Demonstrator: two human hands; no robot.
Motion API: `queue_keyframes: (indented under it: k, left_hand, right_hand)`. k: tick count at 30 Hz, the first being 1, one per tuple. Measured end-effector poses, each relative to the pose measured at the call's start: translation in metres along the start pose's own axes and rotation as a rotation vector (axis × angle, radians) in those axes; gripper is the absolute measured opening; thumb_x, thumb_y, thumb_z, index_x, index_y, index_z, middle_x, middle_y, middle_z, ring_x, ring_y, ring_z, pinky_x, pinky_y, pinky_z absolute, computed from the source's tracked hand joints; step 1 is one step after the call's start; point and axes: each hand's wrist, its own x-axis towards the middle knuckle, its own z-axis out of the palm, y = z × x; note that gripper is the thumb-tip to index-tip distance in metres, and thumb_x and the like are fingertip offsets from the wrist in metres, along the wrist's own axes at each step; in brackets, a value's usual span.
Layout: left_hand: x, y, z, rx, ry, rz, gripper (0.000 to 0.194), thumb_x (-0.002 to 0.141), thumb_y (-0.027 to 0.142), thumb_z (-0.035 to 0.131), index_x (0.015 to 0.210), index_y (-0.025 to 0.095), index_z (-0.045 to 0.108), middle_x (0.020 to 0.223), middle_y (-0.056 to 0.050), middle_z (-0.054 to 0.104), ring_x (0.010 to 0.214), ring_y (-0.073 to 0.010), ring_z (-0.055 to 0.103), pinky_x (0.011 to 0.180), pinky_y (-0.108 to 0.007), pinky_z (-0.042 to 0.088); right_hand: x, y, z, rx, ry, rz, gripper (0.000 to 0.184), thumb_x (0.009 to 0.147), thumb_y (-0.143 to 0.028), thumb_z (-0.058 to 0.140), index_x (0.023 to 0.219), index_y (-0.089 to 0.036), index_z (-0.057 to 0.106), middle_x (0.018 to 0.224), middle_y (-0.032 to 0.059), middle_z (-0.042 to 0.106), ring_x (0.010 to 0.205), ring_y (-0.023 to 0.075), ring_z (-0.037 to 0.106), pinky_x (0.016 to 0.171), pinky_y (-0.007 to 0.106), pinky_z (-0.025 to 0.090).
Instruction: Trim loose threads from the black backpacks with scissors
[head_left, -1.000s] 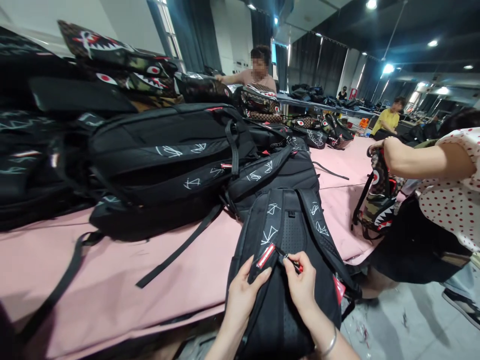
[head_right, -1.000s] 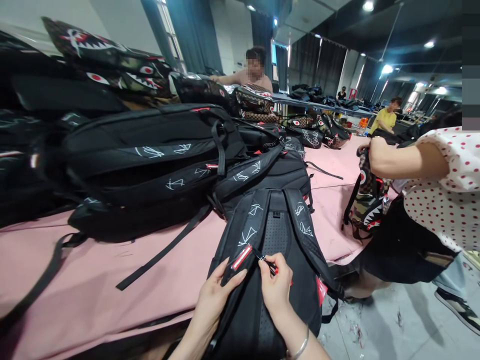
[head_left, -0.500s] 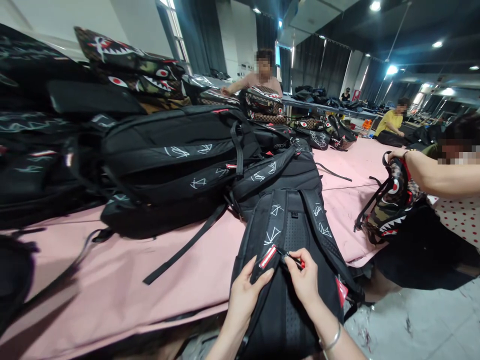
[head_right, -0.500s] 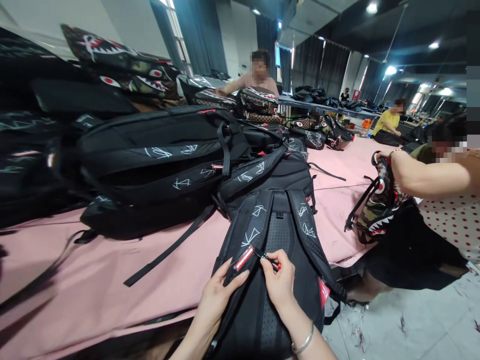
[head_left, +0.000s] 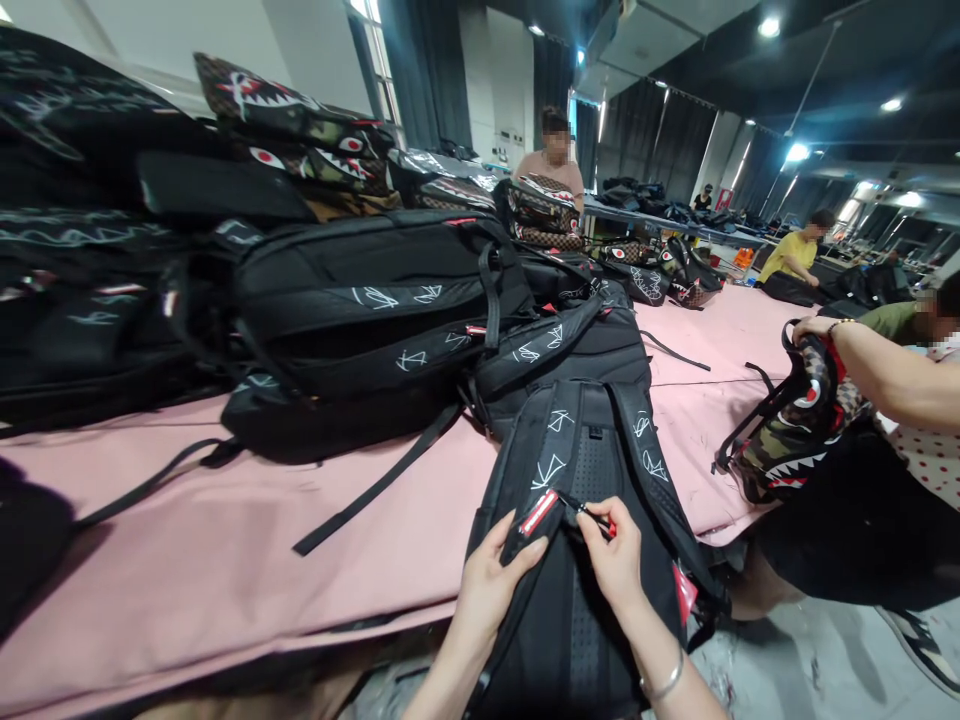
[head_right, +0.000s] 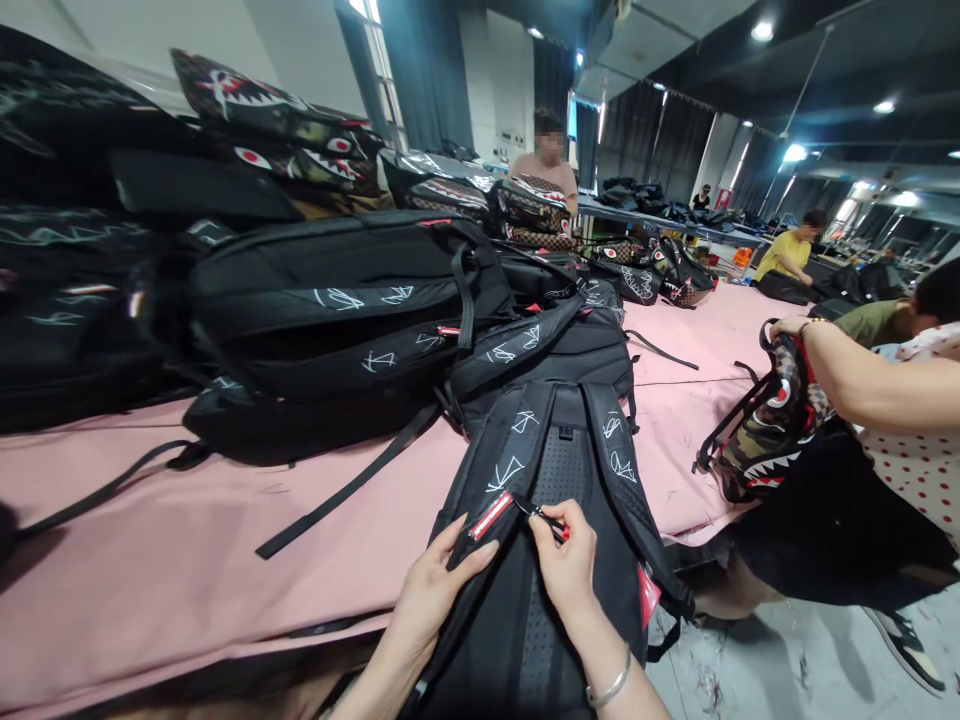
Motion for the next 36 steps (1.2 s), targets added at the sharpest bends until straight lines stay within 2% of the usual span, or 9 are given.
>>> queue_keyframes:
  k: [3,7,10,12,18,22,27,33,36]
  left_hand:
    - [-0.002,0.001,-0.001,0.016,-0.028,0.01,0.077,0.052,0.038,0.077,0.12,0.013,0.05,0.118,-0.013,0.06,0.11,-0.0281,0.054,0.096,-0.04,0.042]
    - [-0.003,0.004,-0.002,0.087,-0.029,0.042,0.076,0.054,0.038,0.075,0.12,0.012,0.049,0.12,-0.014,0.058,0.113,-0.0285,0.052,0.098,-0.041,0.039]
    - [-0.003,0.012,-0.006,0.151,-0.065,0.046,0.073,0.056,0.038,0.074,0.119,0.011,0.05,0.123,-0.015,0.056,0.115,-0.0293,0.05,0.101,-0.041,0.036]
    - [-0.003,0.021,-0.011,0.207,-0.081,0.057,0.07,0.056,0.038,0.073,0.118,0.011,0.051,0.123,-0.014,0.056,0.116,-0.0298,0.049,0.102,-0.042,0.035]
    - [0.001,0.049,-0.032,0.31,-0.178,0.086,0.066,0.056,0.04,0.072,0.113,0.011,0.056,0.118,-0.013,0.06,0.112,-0.0315,0.051,0.099,-0.044,0.037]
    - [0.005,0.055,-0.039,0.3,-0.263,0.133,0.054,0.059,0.036,0.071,0.108,0.016,0.061,0.113,-0.008,0.064,0.109,-0.0278,0.054,0.098,-0.038,0.038]
    - [0.012,0.053,-0.045,0.298,-0.294,0.171,0.051,0.06,0.032,0.071,0.108,0.019,0.062,0.114,-0.005,0.063,0.11,-0.027,0.053,0.1,-0.038,0.036]
    - [0.015,0.051,-0.048,0.299,-0.311,0.131,0.053,0.059,0.033,0.071,0.108,0.016,0.061,0.115,-0.007,0.062,0.11,-0.0276,0.052,0.1,-0.039,0.035]
    - [0.015,0.054,-0.048,0.284,-0.34,0.125,0.052,0.06,0.033,0.07,0.108,0.017,0.06,0.112,-0.006,0.064,0.108,-0.027,0.054,0.097,-0.038,0.037]
  right_hand:
    - [0.002,0.001,-0.002,0.046,-0.051,0.034,0.016,0.076,-0.033,0.061,0.078,-0.017,0.057,0.075,0.001,0.061,0.071,0.0145,0.059,0.067,0.026,0.048]
    - [0.011,0.001,-0.003,-0.002,-0.126,0.01,0.014,0.075,-0.031,0.061,0.075,-0.018,0.058,0.073,0.0008,0.062,0.069,0.0145,0.059,0.065,0.025,0.048]
    - [0.024,0.002,-0.003,-0.042,-0.148,-0.018,0.013,0.073,-0.031,0.062,0.073,-0.018,0.059,0.071,0.0005,0.062,0.065,0.014,0.057,0.06,0.024,0.045]
    - [0.035,0.003,-0.004,0.018,-0.177,0.003,0.015,0.071,-0.032,0.064,0.071,-0.018,0.058,0.067,-0.0001,0.06,0.061,0.013,0.055,0.057,0.024,0.043]
    - [0.069,0.005,-0.01,0.097,-0.51,0.043,0.021,0.063,-0.034,0.07,0.071,-0.017,0.059,0.061,-0.003,0.056,0.049,0.0079,0.046,0.047,0.021,0.036]
    - [0.085,0.005,-0.009,0.042,-0.628,-0.007,0.02,0.064,-0.032,0.07,0.071,-0.016,0.061,0.064,-0.0019,0.058,0.05,0.0077,0.047,0.048,0.02,0.036]
    - [0.099,0.006,-0.003,0.012,-0.708,-0.047,0.022,0.065,-0.034,0.071,0.072,-0.016,0.061,0.067,-0.0006,0.059,0.053,0.0088,0.05,0.049,0.021,0.038]
    - [0.106,0.003,0.001,-0.014,-0.743,-0.085,0.025,0.065,-0.037,0.07,0.073,-0.016,0.061,0.071,0.0007,0.061,0.057,0.01,0.053,0.053,0.022,0.041]
    - [0.109,0.001,0.002,-0.014,-0.761,-0.072,0.026,0.065,-0.039,0.07,0.074,-0.016,0.061,0.069,-0.0002,0.06,0.053,0.009,0.05,0.049,0.021,0.039]
